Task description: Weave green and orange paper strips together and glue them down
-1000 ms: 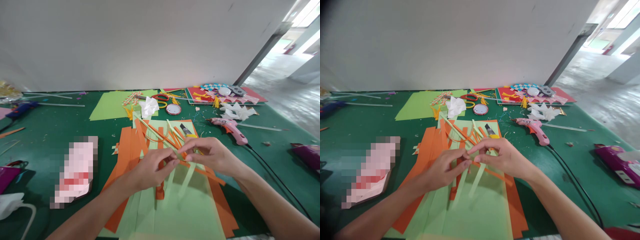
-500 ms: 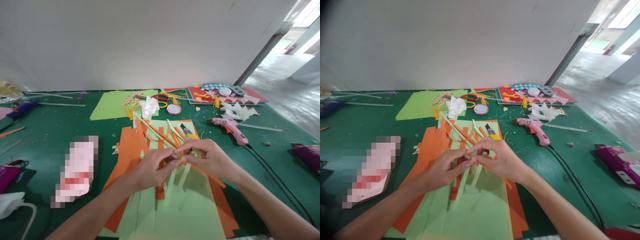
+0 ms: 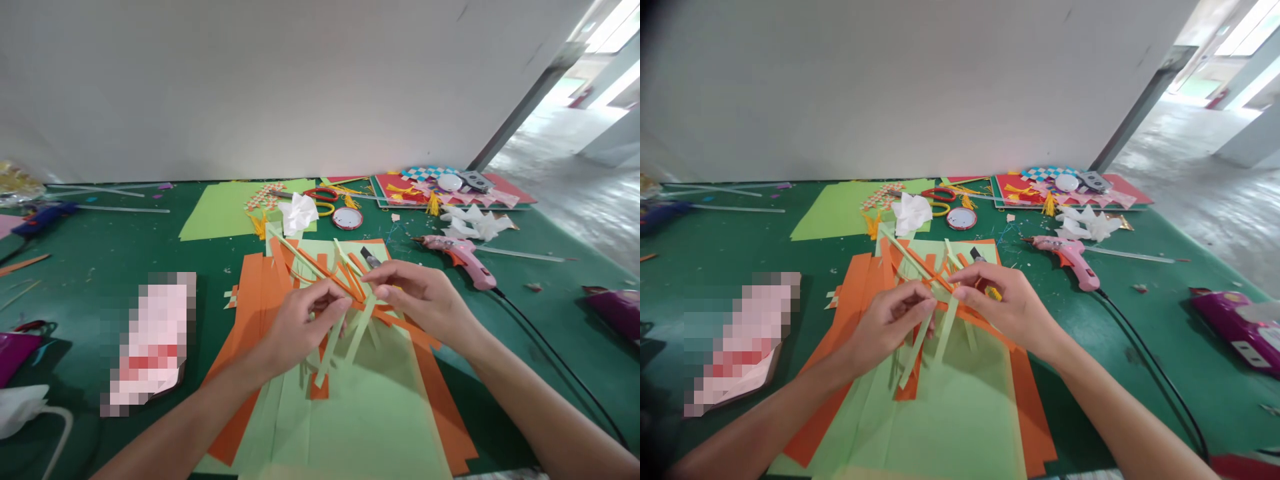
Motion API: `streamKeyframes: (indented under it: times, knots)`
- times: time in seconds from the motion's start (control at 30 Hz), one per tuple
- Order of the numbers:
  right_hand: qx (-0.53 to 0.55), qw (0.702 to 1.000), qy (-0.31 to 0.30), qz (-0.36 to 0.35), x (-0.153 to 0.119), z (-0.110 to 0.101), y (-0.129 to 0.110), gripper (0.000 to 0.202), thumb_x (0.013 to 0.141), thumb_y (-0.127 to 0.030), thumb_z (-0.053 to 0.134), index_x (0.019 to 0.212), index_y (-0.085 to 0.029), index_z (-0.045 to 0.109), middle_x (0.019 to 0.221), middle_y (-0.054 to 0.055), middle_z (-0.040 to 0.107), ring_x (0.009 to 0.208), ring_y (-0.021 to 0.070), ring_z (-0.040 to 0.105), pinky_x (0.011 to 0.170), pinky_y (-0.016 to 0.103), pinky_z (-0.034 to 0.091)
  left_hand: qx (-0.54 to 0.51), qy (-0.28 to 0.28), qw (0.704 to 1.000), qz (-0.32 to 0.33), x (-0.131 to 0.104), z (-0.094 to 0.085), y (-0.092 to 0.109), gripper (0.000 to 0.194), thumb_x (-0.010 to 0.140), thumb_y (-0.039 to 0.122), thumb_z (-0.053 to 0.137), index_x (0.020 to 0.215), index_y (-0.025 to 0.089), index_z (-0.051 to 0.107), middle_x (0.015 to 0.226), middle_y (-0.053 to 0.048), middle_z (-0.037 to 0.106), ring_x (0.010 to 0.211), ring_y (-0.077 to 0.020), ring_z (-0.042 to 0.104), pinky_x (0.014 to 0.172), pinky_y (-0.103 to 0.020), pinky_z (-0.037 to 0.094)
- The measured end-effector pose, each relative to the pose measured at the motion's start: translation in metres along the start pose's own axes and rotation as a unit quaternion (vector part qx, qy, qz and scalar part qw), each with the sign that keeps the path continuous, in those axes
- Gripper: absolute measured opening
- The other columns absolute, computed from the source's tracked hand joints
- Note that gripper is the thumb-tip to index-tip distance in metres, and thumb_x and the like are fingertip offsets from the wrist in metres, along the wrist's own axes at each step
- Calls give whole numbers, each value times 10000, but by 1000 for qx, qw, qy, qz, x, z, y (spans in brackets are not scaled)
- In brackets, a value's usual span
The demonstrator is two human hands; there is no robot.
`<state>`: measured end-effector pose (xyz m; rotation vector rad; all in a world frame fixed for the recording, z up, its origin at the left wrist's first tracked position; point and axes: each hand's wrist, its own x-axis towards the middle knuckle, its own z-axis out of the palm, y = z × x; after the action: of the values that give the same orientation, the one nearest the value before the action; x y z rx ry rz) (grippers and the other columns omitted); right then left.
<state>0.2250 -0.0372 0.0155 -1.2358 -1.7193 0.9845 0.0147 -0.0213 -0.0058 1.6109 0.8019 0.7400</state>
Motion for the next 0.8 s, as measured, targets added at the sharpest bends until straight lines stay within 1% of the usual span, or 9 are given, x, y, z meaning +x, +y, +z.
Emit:
streamKeyframes:
  times: [0.07, 0.13, 0.2, 0.3, 0.4, 0.53, 0.63, 0.8]
  knots:
    - [-8, 1000, -1, -5, 1, -1, -1, 164, 867, -358, 629, 845, -211, 700, 787, 10, 659, 702, 131, 553, 644, 258, 422, -3, 4, 1000, 3, -1, 0, 0, 211, 965, 338, 504, 825, 186, 548, 681, 34, 586, 631, -89, 581, 604, -209, 430]
    - [-12, 1000, -8, -14, 2, 0, -1, 171, 871, -318, 624, 758, -200, 676, 749, 4, 645, 710, 131, 548, 679, 266, 420, 11, 8, 1000, 7, -1, 0, 0, 208, 966, 332, 504, 826, 186, 553, 691, 32, 594, 642, -88, 577, 610, -206, 428]
    - [-12, 1000, -14, -15, 2, 3, -2, 188, 873, -301, 621, 721, -195, 656, 728, 0, 632, 698, 129, 538, 675, 270, 412, 34, 14, 999, 15, -1, 0, 2, 214, 965, 327, 504, 817, 183, 561, 699, 30, 601, 647, -87, 566, 607, -204, 420]
    - [-14, 1000, -15, -8, 1, 6, -1, 194, 871, -305, 623, 714, -194, 651, 725, -1, 620, 688, 129, 526, 649, 273, 397, 70, 27, 997, 25, -1, 0, 3, 222, 965, 325, 503, 811, 180, 572, 700, 27, 604, 649, -90, 551, 586, -205, 401]
    - [-12, 1000, -11, -8, 0, 8, -1, 206, 872, -308, 621, 703, -193, 648, 727, 2, 622, 698, 134, 533, 662, 280, 400, 101, 42, 993, 42, 0, 1, 3, 209, 956, 309, 520, 803, 180, 578, 696, 32, 579, 637, -85, 516, 565, -199, 379]
    - [-4, 1000, -9, -14, -1, 11, -1, 221, 870, -317, 626, 689, -192, 647, 725, 7, 634, 704, 139, 557, 675, 288, 413, 114, 44, 990, 68, 0, 3, 2, 186, 950, 275, 529, 802, 179, 586, 707, 36, 567, 647, -80, 502, 603, -192, 387]
    - [-2, 1000, -11, -23, 0, 13, -1, 217, 869, -323, 632, 699, -190, 657, 741, 13, 652, 712, 142, 578, 689, 292, 427, 110, 42, 991, 60, 0, 3, 2, 190, 951, 276, 525, 803, 176, 592, 700, 33, 566, 644, -84, 503, 599, -199, 383]
    - [-15, 999, -14, -27, -1, 15, 0, 219, 877, -334, 625, 718, -190, 672, 737, 19, 659, 695, 141, 581, 686, 298, 438, 94, 45, 994, 44, -1, 3, 2, 224, 942, 298, 537, 757, 173, 556, 667, 38, 538, 605, -84, 473, 544, -206, 347]
